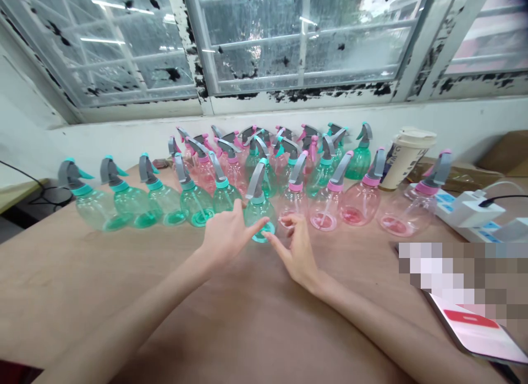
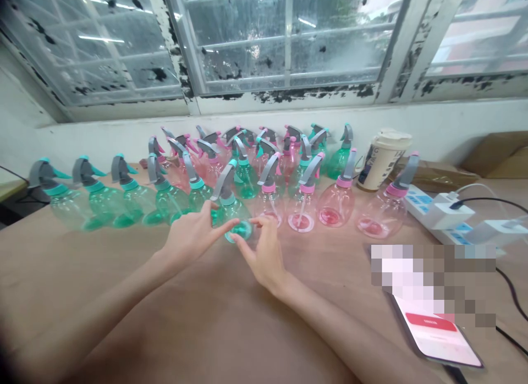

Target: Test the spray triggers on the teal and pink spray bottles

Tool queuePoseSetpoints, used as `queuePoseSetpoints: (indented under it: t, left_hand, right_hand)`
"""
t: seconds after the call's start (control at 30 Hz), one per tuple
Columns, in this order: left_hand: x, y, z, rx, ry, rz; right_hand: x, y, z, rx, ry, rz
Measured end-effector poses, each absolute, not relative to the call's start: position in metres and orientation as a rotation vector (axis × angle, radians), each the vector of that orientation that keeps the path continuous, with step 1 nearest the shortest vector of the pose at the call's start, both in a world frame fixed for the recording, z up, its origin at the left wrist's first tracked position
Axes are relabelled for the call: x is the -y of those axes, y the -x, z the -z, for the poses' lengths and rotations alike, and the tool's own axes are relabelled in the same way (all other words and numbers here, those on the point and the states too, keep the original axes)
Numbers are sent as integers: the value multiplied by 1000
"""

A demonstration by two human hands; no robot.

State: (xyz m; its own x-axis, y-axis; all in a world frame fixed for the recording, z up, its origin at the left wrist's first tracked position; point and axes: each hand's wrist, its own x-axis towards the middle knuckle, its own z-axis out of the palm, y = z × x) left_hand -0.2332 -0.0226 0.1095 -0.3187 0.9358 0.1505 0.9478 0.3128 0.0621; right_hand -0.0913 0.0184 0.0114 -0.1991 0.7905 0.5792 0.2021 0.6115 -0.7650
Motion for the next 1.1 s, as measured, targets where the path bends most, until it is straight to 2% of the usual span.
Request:
queuePoseSetpoints:
  t: [0.13, 0.33, 0.53, 0.67, 0.77, 0.9, 1.1]
  left_hand:
    - [45, 221, -106, 2397, 1785, 47]
    - [70, 206, -90, 2299, 1962, 142]
    - [92, 199, -65, 2161, 2219, 525]
    - [96, 212, -48, 1902, 2454, 893]
    - [90, 229, -36, 1814, 2561, 1016]
    - [74, 251, -28, 1973, 2483, 1028]
    - [60, 266, -24, 1864, 2457, 920]
  right_hand:
    - [-15, 86, -37, 1713, 751, -669]
    - [-5, 81, -72, 1771, 738, -807]
    - [-2, 75, -81, 1747, 777, -858]
    - [-7, 71, -82, 1818, 697, -875]
    - [-12, 68, -82, 1825, 609, -917]
    - [-18, 64, -85, 1897, 536, -929]
    - [-23, 59, -90, 1937, 619, -1123]
